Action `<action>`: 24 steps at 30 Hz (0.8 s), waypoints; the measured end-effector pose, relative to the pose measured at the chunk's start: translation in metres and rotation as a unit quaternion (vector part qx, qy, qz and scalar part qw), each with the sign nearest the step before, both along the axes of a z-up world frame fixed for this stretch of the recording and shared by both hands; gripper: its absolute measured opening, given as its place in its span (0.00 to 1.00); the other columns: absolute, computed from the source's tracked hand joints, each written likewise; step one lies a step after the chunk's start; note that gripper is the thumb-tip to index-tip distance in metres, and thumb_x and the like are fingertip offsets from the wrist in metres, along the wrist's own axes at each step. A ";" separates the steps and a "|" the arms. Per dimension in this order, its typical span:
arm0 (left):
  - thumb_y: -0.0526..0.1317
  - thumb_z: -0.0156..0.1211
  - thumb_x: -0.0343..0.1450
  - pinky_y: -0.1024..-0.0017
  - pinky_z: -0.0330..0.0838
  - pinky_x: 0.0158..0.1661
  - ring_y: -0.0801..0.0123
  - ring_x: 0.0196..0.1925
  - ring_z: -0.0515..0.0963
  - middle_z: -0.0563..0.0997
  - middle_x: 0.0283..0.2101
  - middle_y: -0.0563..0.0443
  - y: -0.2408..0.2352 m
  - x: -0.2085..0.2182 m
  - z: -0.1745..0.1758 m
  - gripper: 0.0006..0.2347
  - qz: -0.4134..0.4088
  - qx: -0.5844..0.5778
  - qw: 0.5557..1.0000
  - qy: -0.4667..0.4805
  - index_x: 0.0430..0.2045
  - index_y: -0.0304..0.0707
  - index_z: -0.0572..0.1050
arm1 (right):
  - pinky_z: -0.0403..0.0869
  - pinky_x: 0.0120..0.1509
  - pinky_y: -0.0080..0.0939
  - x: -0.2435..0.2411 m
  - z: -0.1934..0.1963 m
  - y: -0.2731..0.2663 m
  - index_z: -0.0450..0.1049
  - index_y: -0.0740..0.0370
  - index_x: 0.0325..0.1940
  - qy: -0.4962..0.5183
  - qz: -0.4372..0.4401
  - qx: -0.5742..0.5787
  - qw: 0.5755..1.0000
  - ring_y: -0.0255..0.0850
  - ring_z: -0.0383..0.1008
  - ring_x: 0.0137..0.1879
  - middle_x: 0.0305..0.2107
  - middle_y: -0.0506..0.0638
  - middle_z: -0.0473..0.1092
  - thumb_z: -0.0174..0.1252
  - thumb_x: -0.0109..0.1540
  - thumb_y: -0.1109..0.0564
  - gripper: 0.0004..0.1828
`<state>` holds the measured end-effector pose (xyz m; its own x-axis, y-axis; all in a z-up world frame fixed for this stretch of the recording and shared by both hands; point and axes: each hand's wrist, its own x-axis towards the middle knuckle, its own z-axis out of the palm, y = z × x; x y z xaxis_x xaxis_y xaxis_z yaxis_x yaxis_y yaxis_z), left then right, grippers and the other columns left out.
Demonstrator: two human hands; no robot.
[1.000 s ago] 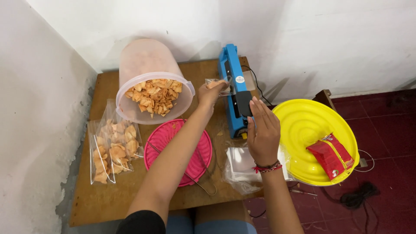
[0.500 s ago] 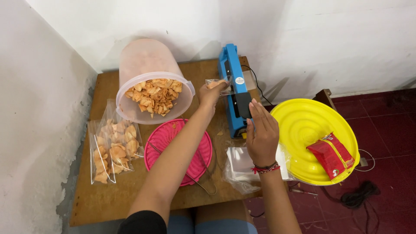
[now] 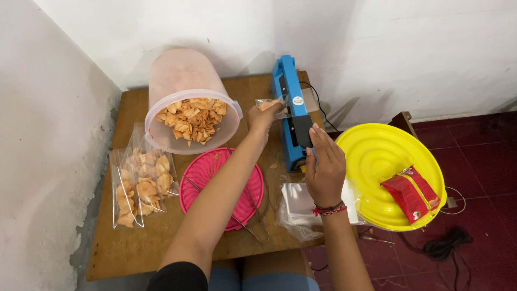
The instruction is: Manually filling small plastic bags with snack chips and sealing them using a heat sealer
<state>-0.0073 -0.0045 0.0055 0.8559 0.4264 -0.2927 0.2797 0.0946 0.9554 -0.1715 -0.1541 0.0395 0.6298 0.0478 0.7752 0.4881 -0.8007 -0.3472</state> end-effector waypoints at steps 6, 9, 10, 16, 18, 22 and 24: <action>0.45 0.85 0.55 0.61 0.79 0.53 0.55 0.54 0.87 0.87 0.45 0.42 0.002 -0.009 0.009 0.29 -0.006 -0.011 1.000 -0.010 0.48 0.31 0.82 | 0.74 0.67 0.53 0.001 -0.001 0.002 0.78 0.60 0.68 -0.011 0.002 0.017 1.000 0.55 0.76 0.68 0.63 0.58 0.76 0.53 0.74 0.58 0.19; 0.44 0.85 0.55 0.61 0.79 0.52 0.55 0.53 0.87 0.87 0.45 0.42 0.001 -0.005 0.005 0.28 0.002 -0.021 1.000 -0.021 0.47 0.30 0.82 | 0.75 0.66 0.53 0.002 -0.004 0.002 0.78 0.60 0.67 -0.018 0.003 0.021 1.000 0.55 0.78 0.66 0.62 0.58 0.77 0.54 0.74 0.56 0.19; 0.44 0.85 0.55 0.61 0.79 0.52 0.55 0.53 0.87 0.87 0.45 0.42 0.002 -0.004 0.005 0.28 0.003 -0.022 1.000 -0.022 0.47 0.30 0.82 | 0.75 0.66 0.53 0.003 -0.006 0.001 0.78 0.60 0.67 -0.019 0.003 0.021 1.000 0.55 0.78 0.66 0.62 0.58 0.77 0.54 0.74 0.56 0.19; 0.43 0.86 0.55 0.61 0.79 0.53 0.57 0.53 0.87 0.87 0.44 0.41 0.005 -0.004 0.003 0.29 -0.001 -0.034 0.999 -0.029 0.48 0.29 0.81 | 0.76 0.63 0.52 0.017 -0.022 -0.003 0.81 0.56 0.65 -0.051 -0.029 0.008 0.998 0.52 0.80 0.64 0.60 0.54 0.79 0.54 0.75 0.51 0.18; 0.45 0.86 0.54 0.61 0.79 0.53 0.56 0.53 0.87 0.86 0.44 0.41 0.005 -0.006 0.006 0.30 -0.003 -0.024 1.000 -0.020 0.48 0.30 0.81 | 0.76 0.61 0.49 0.023 -0.026 -0.002 0.84 0.57 0.57 -0.082 -0.033 0.022 0.996 0.50 0.81 0.61 0.56 0.52 0.81 0.59 0.73 0.53 0.13; 0.45 0.86 0.54 0.61 0.79 0.52 0.56 0.52 0.87 0.86 0.43 0.43 0.005 0.002 -0.003 0.30 -0.007 -0.018 1.000 -0.016 0.47 0.31 0.81 | 0.76 0.62 0.50 0.024 -0.019 0.007 0.84 0.59 0.53 -0.091 -0.018 0.056 0.994 0.52 0.80 0.62 0.57 0.53 0.81 0.60 0.71 0.57 0.10; 0.46 0.86 0.55 0.60 0.79 0.52 0.54 0.53 0.87 0.86 0.44 0.41 0.005 0.003 -0.004 0.30 -0.011 -0.014 1.000 -0.008 0.48 0.30 0.81 | 0.75 0.63 0.50 0.024 -0.020 0.008 0.84 0.60 0.53 -0.087 0.000 0.080 0.993 0.51 0.80 0.63 0.56 0.51 0.81 0.61 0.71 0.59 0.10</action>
<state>-0.0040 0.0003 0.0012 0.8700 0.3986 -0.2901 0.2660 0.1160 0.9570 -0.1475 -0.1465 0.0191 0.4849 -0.0845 0.8705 0.5523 -0.7421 -0.3798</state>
